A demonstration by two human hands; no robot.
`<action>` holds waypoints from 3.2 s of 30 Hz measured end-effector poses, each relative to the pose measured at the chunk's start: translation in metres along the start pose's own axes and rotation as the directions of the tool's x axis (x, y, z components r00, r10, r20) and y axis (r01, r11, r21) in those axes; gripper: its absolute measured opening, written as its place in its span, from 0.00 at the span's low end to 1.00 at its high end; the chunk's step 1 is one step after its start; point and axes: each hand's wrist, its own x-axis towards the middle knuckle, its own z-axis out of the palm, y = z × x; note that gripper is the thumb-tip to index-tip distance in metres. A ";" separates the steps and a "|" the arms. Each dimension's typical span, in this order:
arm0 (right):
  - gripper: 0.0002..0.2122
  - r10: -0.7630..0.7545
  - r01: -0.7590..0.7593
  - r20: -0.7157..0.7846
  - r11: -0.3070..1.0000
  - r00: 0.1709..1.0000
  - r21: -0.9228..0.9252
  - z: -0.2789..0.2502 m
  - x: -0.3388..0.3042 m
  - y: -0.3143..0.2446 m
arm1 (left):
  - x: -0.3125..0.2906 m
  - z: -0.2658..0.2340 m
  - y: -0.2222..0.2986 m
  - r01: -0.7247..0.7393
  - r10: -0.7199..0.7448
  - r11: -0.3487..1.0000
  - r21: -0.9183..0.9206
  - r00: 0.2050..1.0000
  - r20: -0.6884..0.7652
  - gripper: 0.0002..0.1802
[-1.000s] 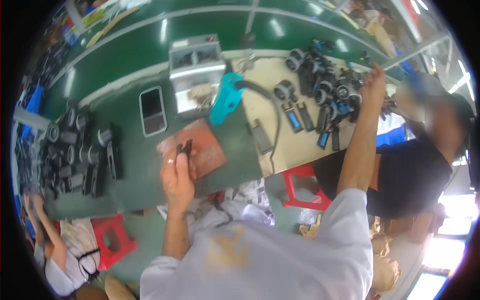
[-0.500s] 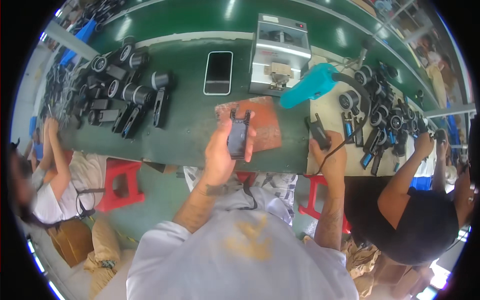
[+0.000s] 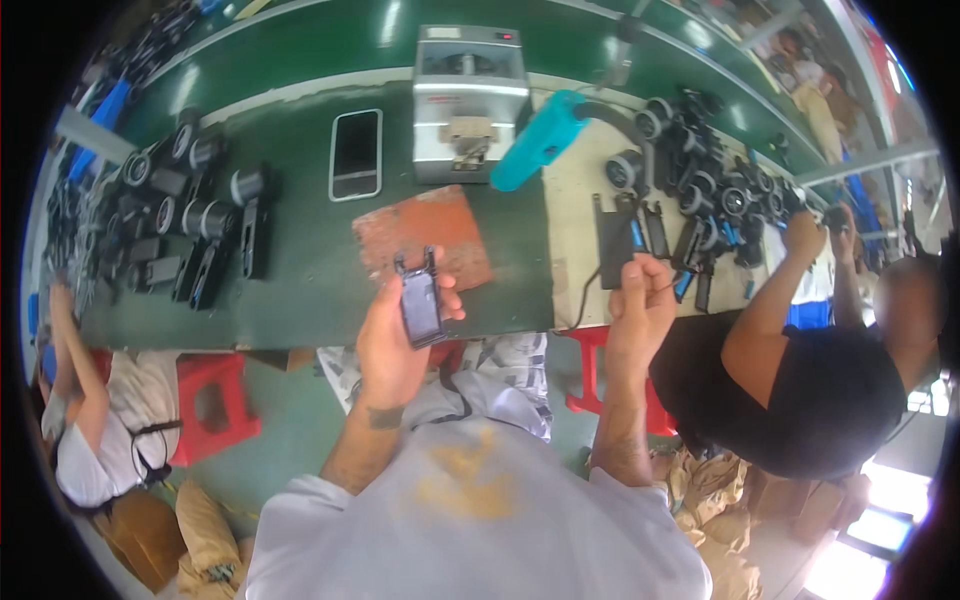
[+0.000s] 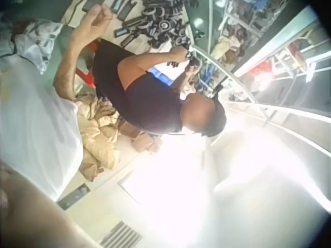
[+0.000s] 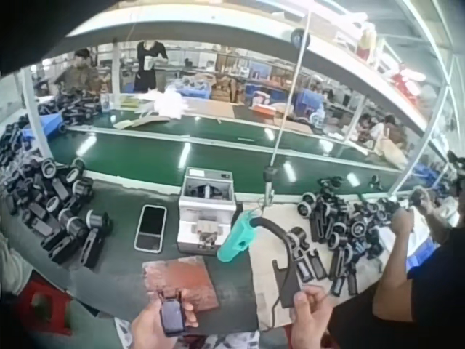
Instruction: Assembling handheld electronic controllers at a factory workbench using an electric screwdriver.
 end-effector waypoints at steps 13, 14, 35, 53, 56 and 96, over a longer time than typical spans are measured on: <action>0.07 0.121 -0.107 -0.029 0.949 0.992 0.297 -0.012 0.022 0.002 | 0.003 0.000 -0.013 0.011 -0.012 1.000 0.009 0.999 0.046 0.30; 0.08 0.182 -0.167 -0.014 0.926 0.983 0.338 -0.014 0.033 0.012 | 0.001 0.001 -0.012 -0.005 0.005 1.000 0.008 0.999 0.040 0.30; 0.10 -0.502 0.521 -0.148 0.842 0.852 0.138 -0.010 0.037 -0.053 | -0.014 0.025 0.024 0.117 -0.092 0.980 -0.158 0.983 0.160 0.33; 0.11 0.235 -0.211 0.682 0.970 0.692 -0.120 0.036 -0.107 -0.006 | -0.027 0.013 0.026 0.149 -0.111 0.972 -0.183 0.973 0.201 0.34; 0.10 0.278 -0.241 0.631 0.959 0.724 -0.147 0.038 -0.112 -0.009 | -0.022 0.011 0.022 0.150 -0.115 0.979 -0.138 0.965 0.236 0.33; 0.18 -0.206 0.271 0.185 0.831 0.961 -0.486 0.020 -0.164 0.022 | -0.015 -0.048 0.028 -0.639 0.195 0.198 0.743 0.769 0.609 0.14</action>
